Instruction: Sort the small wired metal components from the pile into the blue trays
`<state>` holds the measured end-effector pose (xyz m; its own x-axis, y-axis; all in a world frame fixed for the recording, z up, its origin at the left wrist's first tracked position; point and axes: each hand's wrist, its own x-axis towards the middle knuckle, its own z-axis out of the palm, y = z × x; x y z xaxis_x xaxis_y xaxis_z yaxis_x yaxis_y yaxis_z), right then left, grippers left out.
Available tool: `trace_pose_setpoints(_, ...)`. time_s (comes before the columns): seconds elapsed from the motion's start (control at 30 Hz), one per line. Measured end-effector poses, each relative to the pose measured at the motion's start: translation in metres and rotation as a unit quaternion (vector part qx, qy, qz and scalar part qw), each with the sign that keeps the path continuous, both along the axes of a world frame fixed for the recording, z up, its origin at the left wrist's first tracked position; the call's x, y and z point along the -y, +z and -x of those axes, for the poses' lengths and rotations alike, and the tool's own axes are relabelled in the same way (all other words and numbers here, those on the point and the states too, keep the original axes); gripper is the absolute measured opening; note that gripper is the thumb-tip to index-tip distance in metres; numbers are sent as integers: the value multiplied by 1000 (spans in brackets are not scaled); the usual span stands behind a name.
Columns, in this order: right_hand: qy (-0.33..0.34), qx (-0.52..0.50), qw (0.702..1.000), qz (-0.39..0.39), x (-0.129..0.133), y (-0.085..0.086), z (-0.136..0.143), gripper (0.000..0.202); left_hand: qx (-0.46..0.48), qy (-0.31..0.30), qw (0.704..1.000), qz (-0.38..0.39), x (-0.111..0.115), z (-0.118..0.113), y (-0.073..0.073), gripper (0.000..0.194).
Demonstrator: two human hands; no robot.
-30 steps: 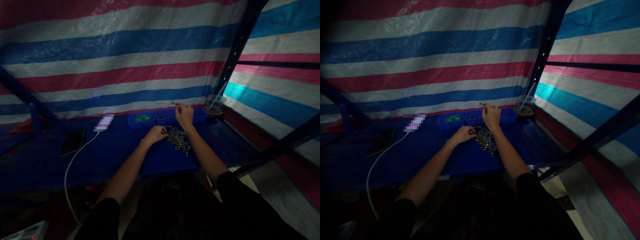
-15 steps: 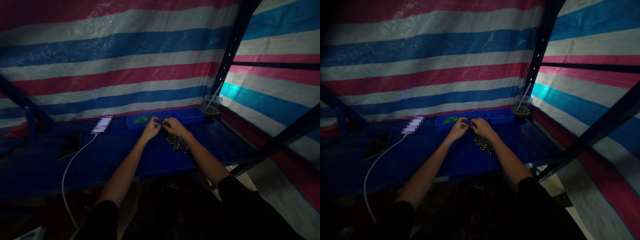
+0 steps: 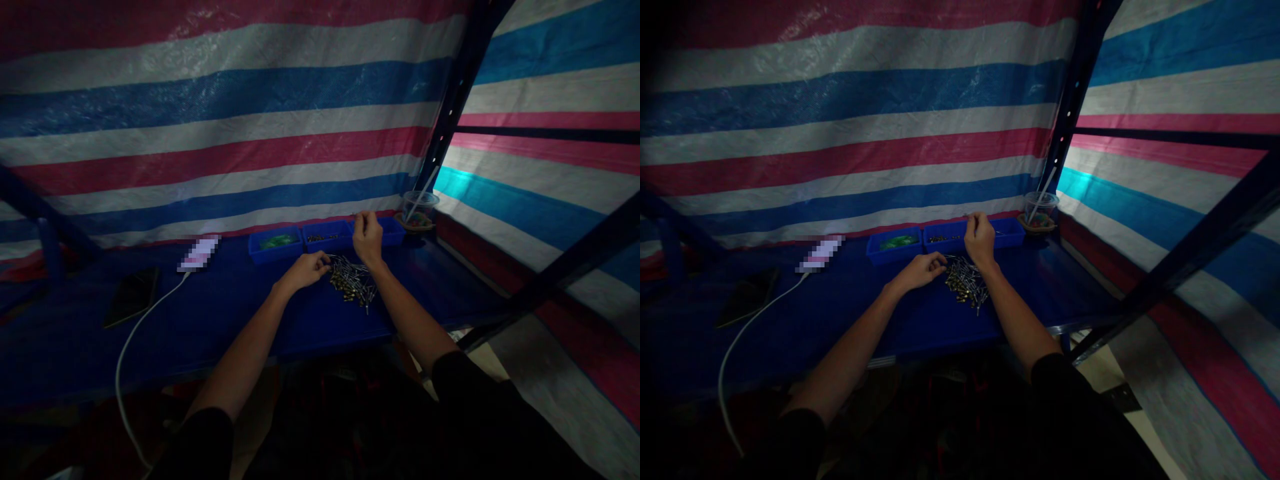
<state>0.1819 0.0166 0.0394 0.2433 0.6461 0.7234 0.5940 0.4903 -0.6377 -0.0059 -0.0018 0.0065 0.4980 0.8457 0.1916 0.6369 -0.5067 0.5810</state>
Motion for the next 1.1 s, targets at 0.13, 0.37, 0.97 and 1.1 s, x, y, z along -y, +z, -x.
trace_pose_setpoints(0.13,-89,-95,982,-135,3,12,-17,35,-61,-16,998,-8,1,-1,-4,21)
trace_pose_setpoints(0.37,-30,203,978,45,-6,-2,5,24,-83,48,995,-27,2,-3,-4,16)
trace_pose_setpoints(0.97,154,348,917,122,9,-20,30,11,107,177,978,35,-11,3,3,39)
trace_pose_setpoints(1.1,137,332,921,148,8,-18,29,16,110,170,979,30,-8,-1,3,46)
